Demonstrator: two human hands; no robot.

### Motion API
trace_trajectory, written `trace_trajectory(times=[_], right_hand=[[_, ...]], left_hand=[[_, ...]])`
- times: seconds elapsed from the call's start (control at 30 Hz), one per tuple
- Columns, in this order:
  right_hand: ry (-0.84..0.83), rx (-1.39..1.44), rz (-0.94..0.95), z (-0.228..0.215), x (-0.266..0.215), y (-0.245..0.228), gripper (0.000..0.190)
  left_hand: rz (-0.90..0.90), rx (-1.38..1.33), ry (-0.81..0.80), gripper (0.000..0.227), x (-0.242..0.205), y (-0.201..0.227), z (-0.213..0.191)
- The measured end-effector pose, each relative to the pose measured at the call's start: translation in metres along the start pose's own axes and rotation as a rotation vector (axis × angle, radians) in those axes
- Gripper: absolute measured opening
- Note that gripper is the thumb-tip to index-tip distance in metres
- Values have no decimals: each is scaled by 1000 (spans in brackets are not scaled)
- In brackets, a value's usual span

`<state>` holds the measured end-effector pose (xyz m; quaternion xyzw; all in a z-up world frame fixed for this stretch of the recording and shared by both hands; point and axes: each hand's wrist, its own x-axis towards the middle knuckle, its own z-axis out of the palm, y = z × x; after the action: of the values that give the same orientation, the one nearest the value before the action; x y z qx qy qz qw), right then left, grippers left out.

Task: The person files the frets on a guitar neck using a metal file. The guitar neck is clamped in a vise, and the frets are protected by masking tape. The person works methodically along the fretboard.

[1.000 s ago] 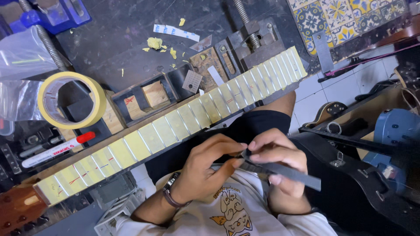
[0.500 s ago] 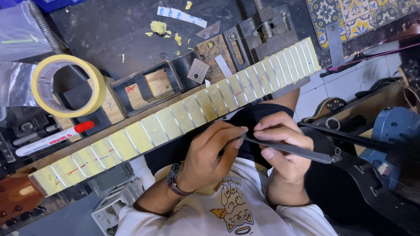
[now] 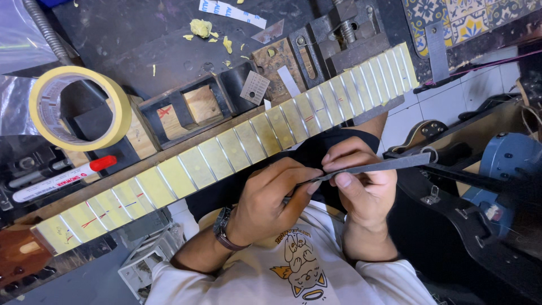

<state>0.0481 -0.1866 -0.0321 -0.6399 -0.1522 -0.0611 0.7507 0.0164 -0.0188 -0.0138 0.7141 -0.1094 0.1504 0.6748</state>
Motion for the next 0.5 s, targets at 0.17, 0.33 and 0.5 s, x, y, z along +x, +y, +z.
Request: trace_trajectory(times=[0.17, 0.33, 0.5], right_hand=[[-56, -64, -74, -1, 0, -9, 28], [-42, -293, -263, -3, -19, -16, 25], [11, -477, -335, 9, -39, -19, 18]], left_hand=[[142, 37, 74, 7, 6, -1, 0], [381, 229, 197, 7, 7, -2, 3], [437, 252, 20, 15, -2, 5, -6]])
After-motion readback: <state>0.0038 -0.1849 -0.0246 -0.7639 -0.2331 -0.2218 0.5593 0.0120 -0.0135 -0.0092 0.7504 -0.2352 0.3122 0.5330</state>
